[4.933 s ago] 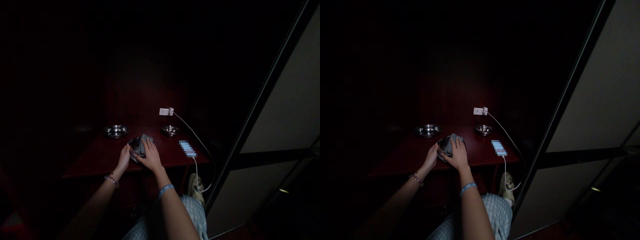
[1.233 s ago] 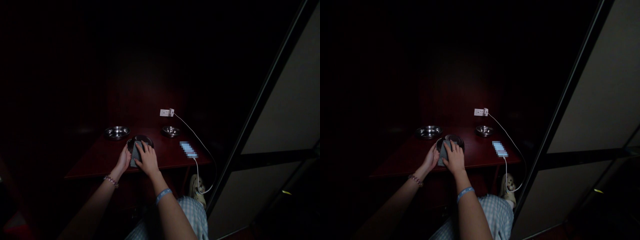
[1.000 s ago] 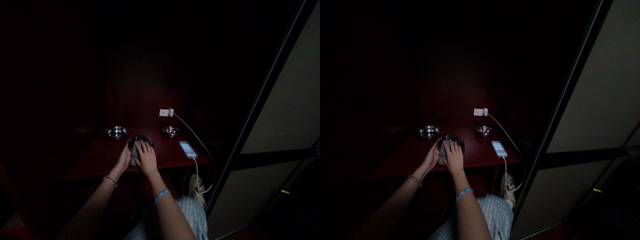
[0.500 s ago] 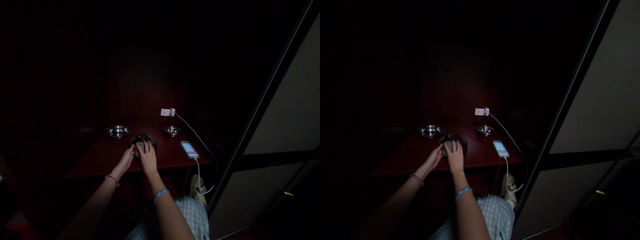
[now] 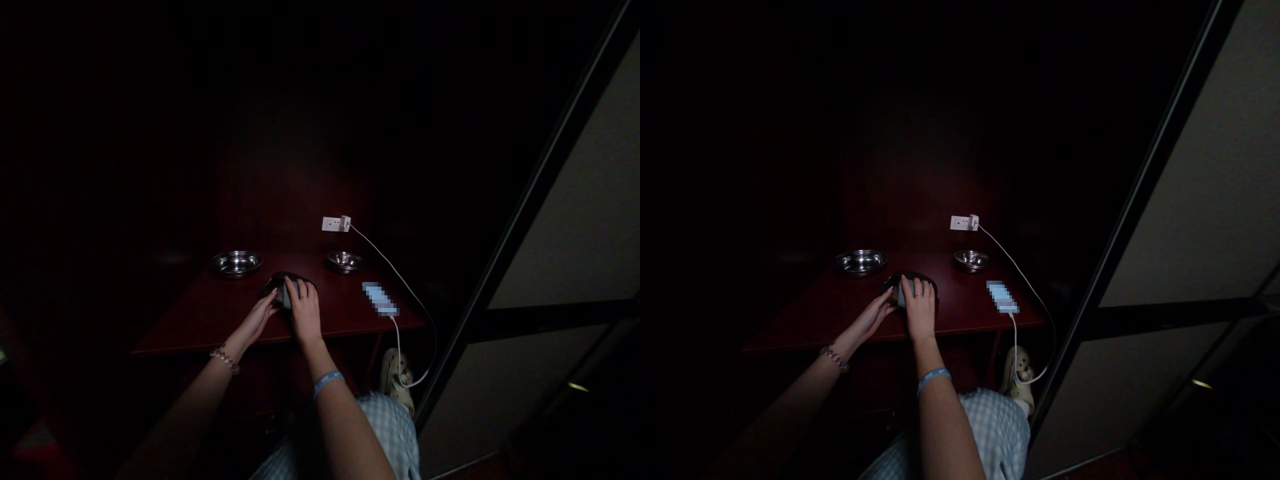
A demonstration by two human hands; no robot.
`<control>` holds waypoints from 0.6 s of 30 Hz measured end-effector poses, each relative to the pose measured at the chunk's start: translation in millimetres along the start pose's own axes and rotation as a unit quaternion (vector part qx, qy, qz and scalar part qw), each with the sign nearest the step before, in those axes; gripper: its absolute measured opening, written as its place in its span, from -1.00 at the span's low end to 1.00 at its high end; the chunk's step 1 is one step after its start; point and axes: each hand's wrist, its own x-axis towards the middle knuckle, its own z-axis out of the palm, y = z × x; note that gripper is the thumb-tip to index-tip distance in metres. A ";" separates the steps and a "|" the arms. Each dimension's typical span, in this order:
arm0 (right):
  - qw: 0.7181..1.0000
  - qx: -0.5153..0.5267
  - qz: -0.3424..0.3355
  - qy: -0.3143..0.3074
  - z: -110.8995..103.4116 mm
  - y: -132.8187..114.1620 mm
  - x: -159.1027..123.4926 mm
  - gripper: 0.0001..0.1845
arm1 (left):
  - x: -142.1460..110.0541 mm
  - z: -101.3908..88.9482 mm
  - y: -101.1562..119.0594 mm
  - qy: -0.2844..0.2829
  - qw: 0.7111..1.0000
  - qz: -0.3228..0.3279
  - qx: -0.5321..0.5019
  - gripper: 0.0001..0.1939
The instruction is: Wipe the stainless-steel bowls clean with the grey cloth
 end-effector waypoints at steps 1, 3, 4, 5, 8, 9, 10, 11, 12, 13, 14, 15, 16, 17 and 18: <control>1.000 0.007 0.002 0.003 0.0 1.3 0.2 -0.28 | 0.0 0.2 -0.7 -0.001 1.000 0.000 0.001 -0.79; 0.999 0.029 0.011 0.018 -0.4 3.9 0.3 -0.24 | 0.2 0.1 -1.6 -0.001 1.000 -0.003 0.008 -0.77; 0.998 0.046 0.017 0.029 -1.1 5.2 0.2 -0.21 | 0.1 0.0 -1.4 -0.002 1.000 -0.004 0.017 -0.78; 0.996 0.069 0.025 0.043 -2.3 6.6 0.1 -0.16 | -0.2 0.0 -0.9 -0.008 0.999 -0.005 0.031 -0.78; 0.982 0.153 0.054 0.093 -8.0 10.6 0.1 -0.02 | -2.6 0.5 2.6 -0.050 0.996 0.000 0.080 -0.68; 0.975 0.181 0.066 0.111 -10.0 11.9 0.4 0.01 | -3.8 1.1 4.0 -0.064 0.994 0.005 0.092 -0.63; 0.966 0.207 0.080 0.129 -11.7 13.2 0.9 0.02 | -5.1 1.7 5.2 -0.071 0.992 0.009 0.101 -0.59; 0.957 0.231 0.095 0.149 -13.0 14.3 1.7 0.01 | -6.4 2.4 6.2 -0.072 0.992 0.013 0.106 -0.58; 0.946 0.252 0.112 0.170 -14.0 15.5 2.7 -0.01 | -7.6 3.0 6.8 -0.068 0.992 0.017 0.106 -0.59; 0.934 0.272 0.130 0.192 -14.5 16.5 4.1 -0.03 | -8.7 3.6 7.0 -0.062 0.993 0.023 0.101 -0.63; 0.921 0.290 0.149 0.213 -14.7 17.5 5.6 -0.04 | -9.5 3.9 6.8 -0.052 0.994 0.031 0.094 -0.69; 0.907 0.308 0.168 0.231 -14.7 18.3 7.4 -0.06 | -10.1 4.2 6.3 -0.041 0.995 0.039 0.085 -0.76; 0.894 0.326 0.186 0.246 -14.5 19.2 9.4 -0.08 | -10.4 4.2 5.6 -0.029 0.995 0.048 0.078 -0.81; 0.880 0.344 0.201 0.258 -14.0 19.9 11.4 -0.09 | -10.3 4.1 4.7 -0.016 0.996 0.055 0.074 -0.84; 0.867 0.364 0.213 0.267 -13.3 20.7 13.4 -0.11 | -9.9 3.9 3.7 -0.005 0.995 0.060 0.074 -0.83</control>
